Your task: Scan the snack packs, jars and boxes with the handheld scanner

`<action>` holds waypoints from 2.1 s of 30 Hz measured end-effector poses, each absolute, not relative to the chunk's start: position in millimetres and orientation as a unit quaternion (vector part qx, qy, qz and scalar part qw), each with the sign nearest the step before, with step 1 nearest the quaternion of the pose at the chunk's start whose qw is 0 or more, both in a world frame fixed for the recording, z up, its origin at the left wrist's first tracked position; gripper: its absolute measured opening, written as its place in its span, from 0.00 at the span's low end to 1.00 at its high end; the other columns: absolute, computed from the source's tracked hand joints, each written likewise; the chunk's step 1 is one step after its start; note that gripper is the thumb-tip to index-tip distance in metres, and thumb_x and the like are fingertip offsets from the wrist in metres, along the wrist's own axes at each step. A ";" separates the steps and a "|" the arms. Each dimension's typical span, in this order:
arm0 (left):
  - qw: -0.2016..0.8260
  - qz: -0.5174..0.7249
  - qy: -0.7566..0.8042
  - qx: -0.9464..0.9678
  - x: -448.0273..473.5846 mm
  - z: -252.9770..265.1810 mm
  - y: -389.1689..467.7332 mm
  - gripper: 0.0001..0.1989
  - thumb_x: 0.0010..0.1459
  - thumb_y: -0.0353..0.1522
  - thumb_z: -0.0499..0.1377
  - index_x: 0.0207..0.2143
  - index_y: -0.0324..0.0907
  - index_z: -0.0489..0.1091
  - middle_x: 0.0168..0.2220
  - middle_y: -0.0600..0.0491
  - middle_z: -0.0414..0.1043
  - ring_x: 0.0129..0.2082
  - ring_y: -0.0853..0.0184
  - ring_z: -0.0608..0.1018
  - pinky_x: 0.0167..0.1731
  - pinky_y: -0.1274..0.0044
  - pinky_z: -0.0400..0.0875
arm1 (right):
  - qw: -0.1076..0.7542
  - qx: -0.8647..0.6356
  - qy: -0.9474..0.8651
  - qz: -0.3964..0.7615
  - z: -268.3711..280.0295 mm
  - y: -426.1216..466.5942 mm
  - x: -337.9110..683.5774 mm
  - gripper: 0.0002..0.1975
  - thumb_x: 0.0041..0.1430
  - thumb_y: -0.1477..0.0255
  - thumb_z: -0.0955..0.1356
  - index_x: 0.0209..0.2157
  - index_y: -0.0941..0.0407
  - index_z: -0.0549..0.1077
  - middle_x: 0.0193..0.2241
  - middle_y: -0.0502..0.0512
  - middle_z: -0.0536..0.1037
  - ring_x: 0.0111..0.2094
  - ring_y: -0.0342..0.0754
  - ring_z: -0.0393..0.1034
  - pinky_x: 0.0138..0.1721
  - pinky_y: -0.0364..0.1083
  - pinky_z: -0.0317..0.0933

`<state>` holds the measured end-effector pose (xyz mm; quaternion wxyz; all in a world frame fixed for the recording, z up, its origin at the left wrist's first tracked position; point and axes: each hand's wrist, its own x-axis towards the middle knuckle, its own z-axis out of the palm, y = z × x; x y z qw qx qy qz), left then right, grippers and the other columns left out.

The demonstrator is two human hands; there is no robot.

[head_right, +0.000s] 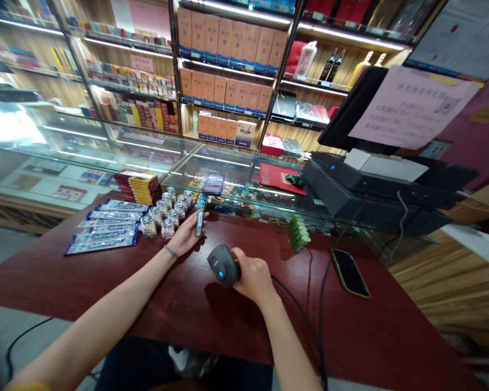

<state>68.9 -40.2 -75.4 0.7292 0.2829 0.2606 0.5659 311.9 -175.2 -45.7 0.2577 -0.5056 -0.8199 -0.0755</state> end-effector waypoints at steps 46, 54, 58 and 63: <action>0.590 0.561 0.310 0.491 183.4 -46.1 -41.0 0.29 0.45 0.40 0.74 0.48 0.40 0.73 0.43 0.48 0.78 0.43 0.63 0.78 0.48 0.70 0.71 | 0.566 -0.590 -0.575 -0.021 -15.0 -180.6 395.7 0.15 0.53 0.68 0.71 0.44 0.53 0.72 0.41 0.56 0.78 0.42 0.53 0.76 0.45 0.48 0.70; 0.569 0.557 0.278 0.537 269.0 -47.9 -18.8 0.26 0.47 0.39 0.71 0.47 0.40 0.73 0.41 0.48 0.77 0.42 0.62 0.78 0.48 0.68 0.71 | 0.614 -0.616 -0.490 -0.050 -14.6 -183.7 441.1 0.12 0.53 0.69 0.70 0.41 0.54 0.71 0.38 0.57 0.78 0.40 0.53 0.74 0.45 0.50 0.69; 0.539 0.561 0.293 0.556 307.5 -52.8 -5.6 0.23 0.47 0.37 0.70 0.46 0.41 0.74 0.38 0.51 0.76 0.39 0.64 0.77 0.47 0.70 0.71 | 0.633 -0.625 -0.454 -0.054 -16.2 -185.6 457.2 0.14 0.53 0.67 0.70 0.41 0.55 0.72 0.37 0.58 0.79 0.39 0.53 0.75 0.44 0.51 0.69; 0.498 0.551 0.325 0.585 343.5 -59.3 7.1 0.18 0.48 0.32 0.69 0.43 0.43 0.76 0.34 0.53 0.75 0.35 0.65 0.76 0.45 0.71 0.71 | 0.628 -0.644 -0.431 -0.075 -17.1 -188.1 465.3 0.16 0.53 0.66 0.70 0.44 0.55 0.72 0.39 0.60 0.79 0.41 0.55 0.74 0.45 0.51 0.69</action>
